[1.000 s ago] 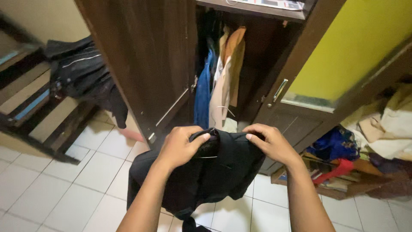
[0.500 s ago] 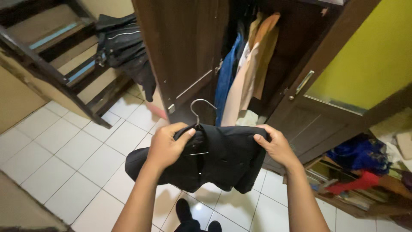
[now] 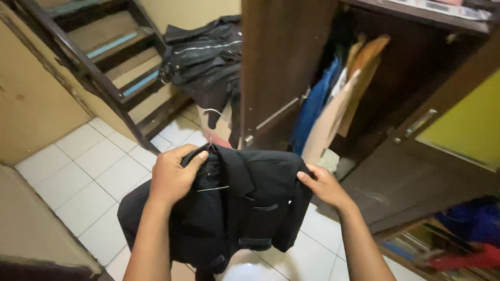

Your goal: The person takes a black jacket, a peach turtleneck, a white button-down shirt, a black short-sleeved shirt, and a blue jacket on hangers out of a closet and places them on a pile.

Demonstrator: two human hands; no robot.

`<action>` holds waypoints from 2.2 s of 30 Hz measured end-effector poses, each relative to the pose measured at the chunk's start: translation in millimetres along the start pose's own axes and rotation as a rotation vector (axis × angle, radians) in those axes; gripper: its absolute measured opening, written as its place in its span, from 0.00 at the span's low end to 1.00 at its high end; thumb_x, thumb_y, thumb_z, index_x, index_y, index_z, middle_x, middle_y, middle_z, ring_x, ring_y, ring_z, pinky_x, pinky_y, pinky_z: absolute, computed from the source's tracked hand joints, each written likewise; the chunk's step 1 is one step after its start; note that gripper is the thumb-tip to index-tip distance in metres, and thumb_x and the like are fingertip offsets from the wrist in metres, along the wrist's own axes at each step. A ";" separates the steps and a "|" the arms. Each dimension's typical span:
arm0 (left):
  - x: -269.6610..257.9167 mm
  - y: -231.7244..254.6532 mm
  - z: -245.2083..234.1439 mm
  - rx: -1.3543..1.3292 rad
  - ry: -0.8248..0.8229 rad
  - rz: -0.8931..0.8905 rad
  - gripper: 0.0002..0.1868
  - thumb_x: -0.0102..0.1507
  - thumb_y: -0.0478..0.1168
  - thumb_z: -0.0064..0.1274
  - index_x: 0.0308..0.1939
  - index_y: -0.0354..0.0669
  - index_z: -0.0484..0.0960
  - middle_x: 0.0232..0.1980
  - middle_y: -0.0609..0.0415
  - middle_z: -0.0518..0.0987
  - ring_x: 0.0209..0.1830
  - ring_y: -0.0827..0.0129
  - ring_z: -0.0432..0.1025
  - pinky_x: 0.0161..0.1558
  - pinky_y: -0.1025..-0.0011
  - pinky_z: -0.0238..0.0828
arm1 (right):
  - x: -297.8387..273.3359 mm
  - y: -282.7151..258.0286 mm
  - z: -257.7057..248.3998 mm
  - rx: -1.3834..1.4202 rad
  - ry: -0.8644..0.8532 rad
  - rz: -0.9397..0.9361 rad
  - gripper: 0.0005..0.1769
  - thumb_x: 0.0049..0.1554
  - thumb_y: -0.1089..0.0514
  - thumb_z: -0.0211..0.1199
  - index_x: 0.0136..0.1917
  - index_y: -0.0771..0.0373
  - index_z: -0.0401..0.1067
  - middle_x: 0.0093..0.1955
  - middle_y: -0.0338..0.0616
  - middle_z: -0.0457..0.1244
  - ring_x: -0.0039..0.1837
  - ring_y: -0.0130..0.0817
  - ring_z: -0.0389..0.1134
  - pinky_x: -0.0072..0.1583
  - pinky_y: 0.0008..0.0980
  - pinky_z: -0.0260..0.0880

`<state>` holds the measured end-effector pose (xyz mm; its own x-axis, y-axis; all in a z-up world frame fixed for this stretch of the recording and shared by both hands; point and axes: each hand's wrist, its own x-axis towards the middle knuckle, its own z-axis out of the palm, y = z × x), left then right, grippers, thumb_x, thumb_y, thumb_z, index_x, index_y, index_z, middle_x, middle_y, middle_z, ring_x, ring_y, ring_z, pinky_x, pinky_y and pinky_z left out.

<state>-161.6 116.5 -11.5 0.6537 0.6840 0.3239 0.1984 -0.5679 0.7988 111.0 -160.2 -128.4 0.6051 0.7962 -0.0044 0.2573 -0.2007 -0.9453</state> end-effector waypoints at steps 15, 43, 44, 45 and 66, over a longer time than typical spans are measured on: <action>103.4 -133.5 -123.2 0.060 -0.031 -0.075 0.13 0.58 0.52 0.59 0.38 0.49 0.89 0.32 0.49 0.86 0.32 0.56 0.79 0.39 0.64 0.73 | 155.9 -58.4 182.6 0.142 -0.056 0.058 0.24 0.57 0.64 0.59 0.67 0.66 0.69 0.62 0.42 0.70 0.64 0.30 0.69 0.66 0.32 0.66; 406.5 -231.1 -96.5 0.030 -0.177 0.030 0.15 0.59 0.52 0.57 0.41 0.49 0.88 0.33 0.49 0.85 0.32 0.56 0.80 0.38 0.63 0.74 | 481.1 -181.3 221.2 -0.490 0.031 -0.123 0.17 0.56 0.44 0.63 0.43 0.60 0.77 0.33 0.47 0.67 0.37 0.39 0.69 0.43 0.36 0.67; 416.5 -232.4 -92.8 0.026 -0.170 0.032 0.15 0.59 0.52 0.57 0.42 0.49 0.88 0.34 0.48 0.85 0.33 0.56 0.80 0.38 0.63 0.74 | 488.8 -178.1 219.2 -0.484 0.063 -0.148 0.17 0.55 0.43 0.63 0.43 0.59 0.77 0.33 0.46 0.67 0.36 0.38 0.69 0.43 0.36 0.67; 427.1 -234.0 -90.5 0.020 -0.171 0.037 0.15 0.59 0.51 0.58 0.43 0.48 0.88 0.35 0.48 0.85 0.33 0.56 0.80 0.38 0.63 0.74 | 495.4 -175.9 218.2 -0.478 0.102 -0.169 0.17 0.55 0.42 0.64 0.42 0.58 0.78 0.32 0.46 0.67 0.36 0.38 0.70 0.43 0.36 0.67; 597.1 -258.8 -44.1 -0.203 -0.322 0.386 0.15 0.58 0.45 0.64 0.40 0.37 0.85 0.42 0.49 0.86 0.43 0.62 0.82 0.47 0.68 0.75 | 583.1 -149.7 189.6 -0.468 0.529 0.047 0.16 0.53 0.44 0.69 0.44 0.58 0.80 0.30 0.46 0.67 0.34 0.32 0.68 0.42 0.33 0.66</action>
<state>145.2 692.0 -2.6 0.8481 0.2499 0.4672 -0.2249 -0.6287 0.7445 282.4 442.3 -51.4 0.8777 0.4206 0.2295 0.4471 -0.5464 -0.7082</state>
